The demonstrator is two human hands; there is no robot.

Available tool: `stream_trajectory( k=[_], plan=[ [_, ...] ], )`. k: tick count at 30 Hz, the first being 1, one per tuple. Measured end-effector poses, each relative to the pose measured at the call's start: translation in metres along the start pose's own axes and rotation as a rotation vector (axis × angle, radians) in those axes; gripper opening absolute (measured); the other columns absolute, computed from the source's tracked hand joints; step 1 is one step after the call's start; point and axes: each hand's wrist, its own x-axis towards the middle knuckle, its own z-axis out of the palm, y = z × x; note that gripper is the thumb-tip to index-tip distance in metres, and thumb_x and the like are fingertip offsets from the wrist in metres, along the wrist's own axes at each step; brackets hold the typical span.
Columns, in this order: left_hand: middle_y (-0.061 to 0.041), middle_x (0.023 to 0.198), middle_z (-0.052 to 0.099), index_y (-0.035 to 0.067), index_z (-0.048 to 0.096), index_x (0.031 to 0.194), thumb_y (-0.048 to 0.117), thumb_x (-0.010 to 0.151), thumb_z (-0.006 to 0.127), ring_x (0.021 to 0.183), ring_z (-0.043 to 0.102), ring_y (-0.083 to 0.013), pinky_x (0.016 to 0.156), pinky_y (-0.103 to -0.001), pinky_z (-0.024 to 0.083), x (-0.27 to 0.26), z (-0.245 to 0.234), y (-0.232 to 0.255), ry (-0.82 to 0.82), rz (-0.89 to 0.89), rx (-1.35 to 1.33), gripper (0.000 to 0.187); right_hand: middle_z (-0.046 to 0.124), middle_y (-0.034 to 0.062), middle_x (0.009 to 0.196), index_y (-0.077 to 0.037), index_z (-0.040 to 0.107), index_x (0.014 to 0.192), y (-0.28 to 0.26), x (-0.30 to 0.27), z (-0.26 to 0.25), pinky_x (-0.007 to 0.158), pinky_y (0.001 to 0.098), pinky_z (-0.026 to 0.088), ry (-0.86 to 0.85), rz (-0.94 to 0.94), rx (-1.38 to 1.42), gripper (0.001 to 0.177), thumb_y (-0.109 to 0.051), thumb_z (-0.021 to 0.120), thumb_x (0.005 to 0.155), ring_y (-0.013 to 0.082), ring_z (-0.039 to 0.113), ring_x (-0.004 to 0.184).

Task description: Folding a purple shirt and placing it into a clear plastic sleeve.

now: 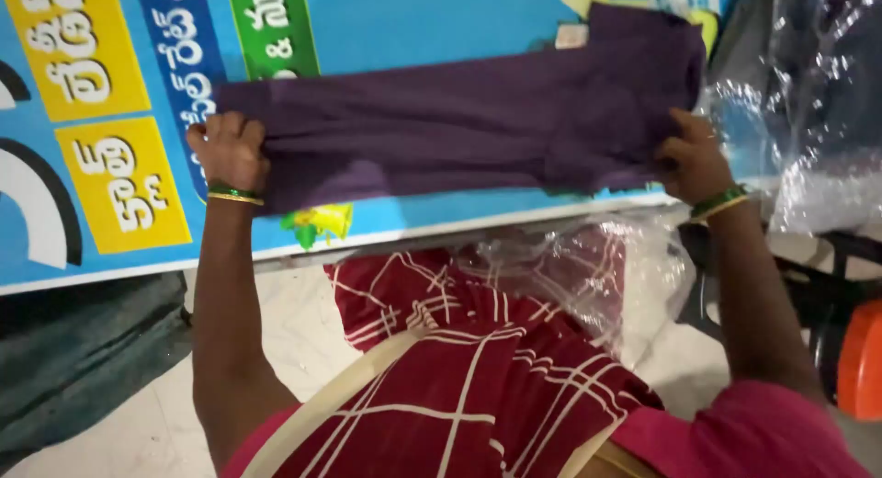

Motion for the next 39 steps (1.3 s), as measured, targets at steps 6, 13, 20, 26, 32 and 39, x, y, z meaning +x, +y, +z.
stream_trajectory(
  k=[6, 13, 20, 26, 32, 39],
  plan=[
    [-0.007, 0.118, 0.065, 0.012, 0.07, 0.099, 0.004, 0.066, 0.076, 0.119, 0.058, -0.0289, 0.104, -0.052, 0.039, -0.036, 0.015, 0.002, 0.033, -0.052, 0.036, 0.034, 0.061, 0.0269, 0.135, -0.003, 0.067, 0.108, 0.004, -0.01, 0.035, 0.103, 0.0447, 0.053, 0.156, 0.212, 0.221, 0.032, -0.006, 0.078, 0.077, 0.0399, 0.062, 0.123],
    [-0.01, 0.108, 0.065, 0.007, 0.072, 0.112, 0.015, 0.064, 0.078, 0.107, 0.059, -0.0315, 0.091, -0.058, 0.037, -0.02, 0.004, 0.019, -0.019, -0.04, 0.051, 0.048, 0.062, 0.0333, 0.118, 0.012, 0.058, 0.129, -0.05, 0.069, 0.058, 0.097, 0.056, 0.049, 0.226, 0.203, -0.034, 0.079, -0.028, 0.091, 0.069, 0.0502, 0.059, 0.107],
    [-0.003, 0.099, 0.063, 0.019, 0.071, 0.092, 0.009, 0.076, 0.075, 0.107, 0.059, -0.0273, 0.096, -0.05, 0.04, -0.058, 0.028, 0.002, -0.029, -0.109, 0.082, 0.019, 0.07, 0.0187, 0.123, -0.002, 0.067, 0.111, 0.007, 0.015, 0.062, 0.101, 0.0445, 0.057, 0.308, 0.129, 0.238, 0.034, -0.001, 0.082, 0.08, 0.0355, 0.067, 0.117],
    [-0.005, 0.105, 0.066, 0.015, 0.068, 0.089, 0.014, 0.067, 0.072, 0.106, 0.061, -0.0293, 0.088, -0.05, 0.04, -0.093, 0.052, 0.001, 0.134, -0.084, 0.024, 0.023, 0.067, 0.0064, 0.089, -0.002, 0.067, 0.099, 0.014, -0.085, 0.027, 0.071, 0.0321, 0.051, 0.443, 0.323, 0.447, 0.006, -0.003, 0.066, 0.094, 0.0187, 0.058, 0.076],
    [-0.006, 0.101, 0.064, 0.016, 0.07, 0.092, 0.011, 0.07, 0.07, 0.103, 0.059, -0.03, 0.086, -0.053, 0.041, -0.111, 0.039, 0.022, 0.073, -0.197, 0.021, 0.023, 0.058, 0.0046, 0.099, -0.003, 0.052, 0.103, 0.067, -0.12, 0.045, 0.08, 0.0295, 0.048, 0.373, 0.419, 0.577, 0.028, 0.0, 0.073, 0.084, 0.0184, 0.055, 0.086],
    [-0.004, 0.114, 0.064, 0.017, 0.074, 0.097, 0.008, 0.076, 0.068, 0.114, 0.056, -0.0283, 0.092, -0.054, 0.04, -0.111, 0.025, 0.042, 0.056, -0.246, 0.069, 0.024, 0.065, 0.0137, 0.1, -0.003, 0.062, 0.093, -0.044, -0.075, -0.02, 0.081, 0.0345, 0.057, 0.342, 0.123, 0.108, 0.038, 0.006, 0.076, 0.059, 0.0254, 0.065, 0.095]
  ],
)
